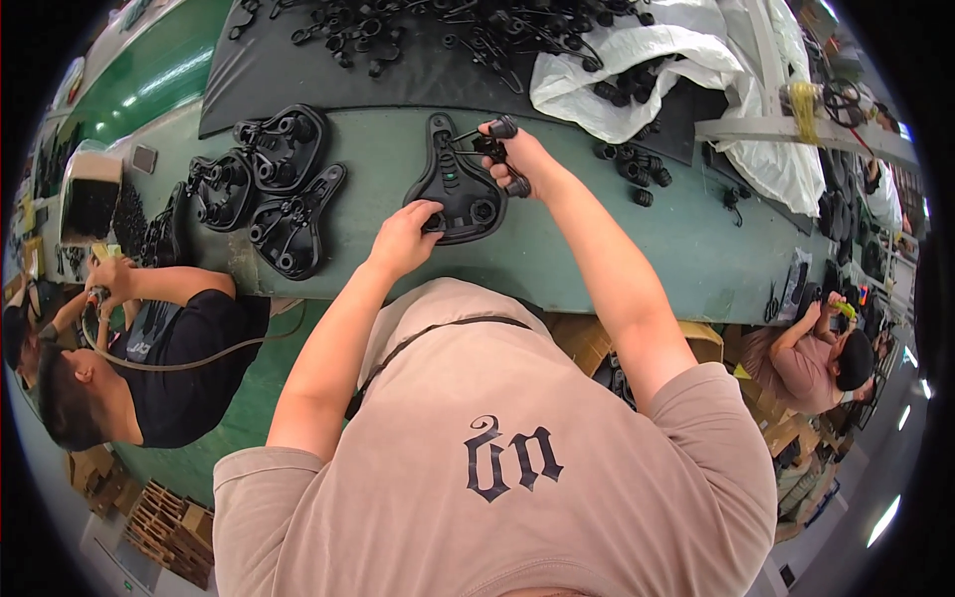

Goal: The recorder is assembling small plastic and metal components onto the underside of bicycle seats on a factory production line.

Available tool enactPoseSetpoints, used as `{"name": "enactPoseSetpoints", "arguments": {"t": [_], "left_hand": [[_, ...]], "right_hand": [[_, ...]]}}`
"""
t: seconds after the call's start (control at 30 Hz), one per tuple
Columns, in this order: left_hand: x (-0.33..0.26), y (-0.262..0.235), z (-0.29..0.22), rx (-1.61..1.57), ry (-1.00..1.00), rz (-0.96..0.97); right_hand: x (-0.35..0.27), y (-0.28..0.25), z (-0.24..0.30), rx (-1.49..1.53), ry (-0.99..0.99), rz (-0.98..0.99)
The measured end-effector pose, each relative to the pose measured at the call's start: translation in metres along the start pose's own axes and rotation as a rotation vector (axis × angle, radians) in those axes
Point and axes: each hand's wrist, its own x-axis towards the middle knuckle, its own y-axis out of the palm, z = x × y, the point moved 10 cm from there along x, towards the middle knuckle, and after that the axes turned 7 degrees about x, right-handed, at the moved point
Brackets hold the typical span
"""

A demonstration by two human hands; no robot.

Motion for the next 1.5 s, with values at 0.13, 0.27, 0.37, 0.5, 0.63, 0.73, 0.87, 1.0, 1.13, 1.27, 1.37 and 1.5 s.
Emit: {"name": "enactPoseSetpoints", "arguments": {"t": [0.13,0.27,0.37,0.5,0.63,0.73,0.87,1.0,1.13,1.27,1.37,1.5], "left_hand": [[0.002,0.002,0.006,-0.101,0.0,0.005],[0.005,0.005,0.014,-0.159,0.016,0.014],[0.009,0.002,0.017,-0.155,0.0,0.024],[0.008,-0.003,0.021,-0.139,-0.05,-0.01],[0.015,-0.027,0.0,-0.057,0.065,-0.174],[0.01,-0.031,0.017,0.095,-0.269,-0.601],[0.04,-0.009,0.015,0.133,-0.395,-0.594],[0.046,-0.011,0.025,0.198,-0.326,-0.647],[0.055,-0.016,0.026,0.189,-0.36,-0.577],[0.053,0.001,0.083,-0.337,-0.573,-0.228],[0.052,0.029,0.103,-0.294,-0.592,0.115],[0.045,0.021,0.097,-0.262,-0.599,0.13]], "right_hand": [[0.033,0.012,0.018,-0.216,-0.033,-0.1],[0.03,0.054,0.056,-1.167,-0.32,-0.02],[0.015,0.093,0.035,-1.659,-0.691,0.034],[0.01,0.083,-0.004,-1.401,-0.749,-0.227],[0.0,0.075,0.008,-1.261,-0.896,-0.296],[-0.03,0.075,0.005,-1.39,-1.098,-0.315],[-0.025,0.057,-0.015,-1.19,-1.122,-0.328],[-0.013,0.056,-0.015,-1.263,-1.063,-0.425],[-0.01,0.057,-0.007,-1.278,-1.128,-0.45],[0.003,0.007,-0.014,-0.741,-0.87,-0.264],[0.02,-0.095,-0.03,-0.628,-0.897,-0.445],[0.024,-0.173,-0.098,-0.425,-0.534,-0.463]]}}
